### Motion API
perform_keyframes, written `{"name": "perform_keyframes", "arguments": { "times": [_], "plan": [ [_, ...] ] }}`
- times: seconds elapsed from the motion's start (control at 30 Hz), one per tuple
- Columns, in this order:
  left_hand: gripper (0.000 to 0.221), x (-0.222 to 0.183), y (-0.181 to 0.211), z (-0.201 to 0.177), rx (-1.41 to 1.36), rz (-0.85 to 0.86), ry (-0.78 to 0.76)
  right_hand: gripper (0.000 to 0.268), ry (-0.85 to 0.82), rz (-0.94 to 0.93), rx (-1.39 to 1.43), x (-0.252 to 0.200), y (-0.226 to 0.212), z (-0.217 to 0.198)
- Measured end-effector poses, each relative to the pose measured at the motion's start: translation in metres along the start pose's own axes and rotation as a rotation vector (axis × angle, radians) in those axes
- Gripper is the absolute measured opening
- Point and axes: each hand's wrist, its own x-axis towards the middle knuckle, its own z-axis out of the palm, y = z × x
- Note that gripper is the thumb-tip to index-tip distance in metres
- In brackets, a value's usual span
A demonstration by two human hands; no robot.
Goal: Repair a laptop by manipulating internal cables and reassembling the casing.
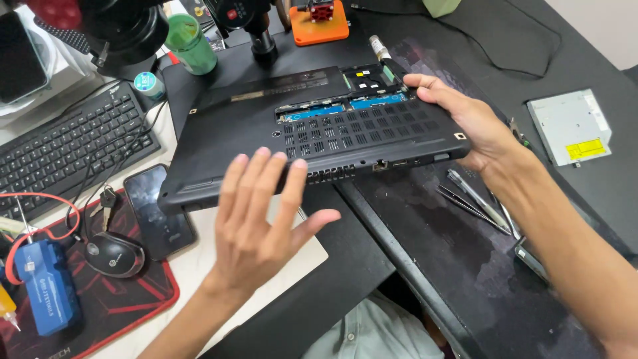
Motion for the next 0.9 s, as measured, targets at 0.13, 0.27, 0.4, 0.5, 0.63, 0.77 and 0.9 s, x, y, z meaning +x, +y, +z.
{"name": "perform_keyframes", "arguments": {
  "times": [0.13, 0.27, 0.4, 0.5, 0.63, 0.77, 0.9],
  "plan": [
    [0.047, 0.002, 0.008, 0.026, -0.040, 0.092, 0.039, 0.036, 0.036, -0.001, 0.022, -0.001, 0.000, 0.001],
    [0.038, 0.009, 0.007, 0.033, 0.009, 0.134, 0.067, 0.039, 0.032, -0.010, 0.056, 0.001, 0.001, -0.005],
    [0.038, 0.012, 0.005, 0.037, 0.028, 0.159, 0.083, 0.041, 0.053, -0.016, 0.077, 0.000, 0.000, -0.002],
    [0.036, 0.014, 0.001, 0.040, 0.075, 0.195, 0.085, 0.037, 0.068, -0.036, 0.008, -0.008, -0.008, 0.013],
    [0.033, 0.022, -0.004, 0.036, 0.147, 0.243, 0.099, 0.035, 0.065, -0.176, -0.430, -0.027, -0.023, 0.036],
    [0.033, 0.022, -0.007, 0.034, 0.150, 0.239, 0.103, 0.046, 0.202, -0.424, -0.919, -0.044, -0.018, 0.030],
    [0.030, 0.020, -0.008, 0.036, 0.131, 0.260, 0.117, 0.047, 0.325, -1.008, -1.294, -0.066, 0.009, 0.000]
  ]
}}
